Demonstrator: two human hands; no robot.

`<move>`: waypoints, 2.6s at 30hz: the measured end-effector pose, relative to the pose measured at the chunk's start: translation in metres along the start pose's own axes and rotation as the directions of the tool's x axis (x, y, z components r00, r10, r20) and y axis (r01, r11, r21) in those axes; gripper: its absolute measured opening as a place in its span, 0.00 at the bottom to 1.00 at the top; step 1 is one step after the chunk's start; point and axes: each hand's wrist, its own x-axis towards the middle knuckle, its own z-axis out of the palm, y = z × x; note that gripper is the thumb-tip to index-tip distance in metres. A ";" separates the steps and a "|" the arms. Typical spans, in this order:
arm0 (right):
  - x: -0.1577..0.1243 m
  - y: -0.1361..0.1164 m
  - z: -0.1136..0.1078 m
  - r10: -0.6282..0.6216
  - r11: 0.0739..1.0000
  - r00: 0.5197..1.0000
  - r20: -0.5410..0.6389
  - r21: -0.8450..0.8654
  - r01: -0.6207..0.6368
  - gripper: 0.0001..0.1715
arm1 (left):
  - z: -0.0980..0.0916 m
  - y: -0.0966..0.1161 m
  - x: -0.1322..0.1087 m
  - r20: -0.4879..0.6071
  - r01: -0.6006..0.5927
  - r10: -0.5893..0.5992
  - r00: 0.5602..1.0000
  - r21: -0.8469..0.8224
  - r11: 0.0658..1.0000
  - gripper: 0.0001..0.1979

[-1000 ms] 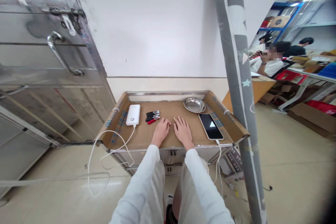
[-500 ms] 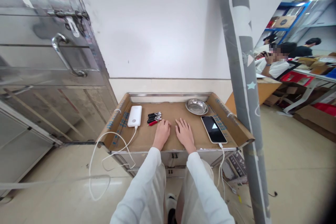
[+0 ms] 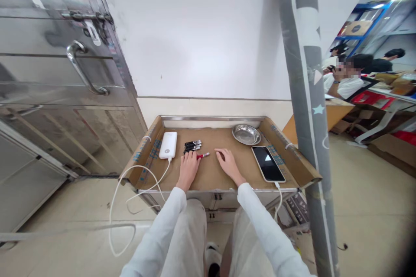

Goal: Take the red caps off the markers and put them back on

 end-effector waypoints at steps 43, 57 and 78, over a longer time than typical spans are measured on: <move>0.037 0.022 -0.012 -0.171 0.927 0.983 0.073 -0.326 0.185 0.10 | 0.027 0.023 0.072 0.065 -0.216 0.220 0.973 -0.067 0.974 0.08; 0.041 0.019 -0.008 -0.148 0.911 0.989 0.016 -0.387 0.142 0.14 | 0.003 -0.005 0.037 -0.080 0.114 -0.110 0.991 0.043 0.993 0.07; 0.030 -0.008 -0.002 0.289 0.417 0.882 0.372 0.781 -0.466 0.15 | -0.014 0.018 0.053 0.005 -0.021 0.038 0.999 -0.766 0.643 0.12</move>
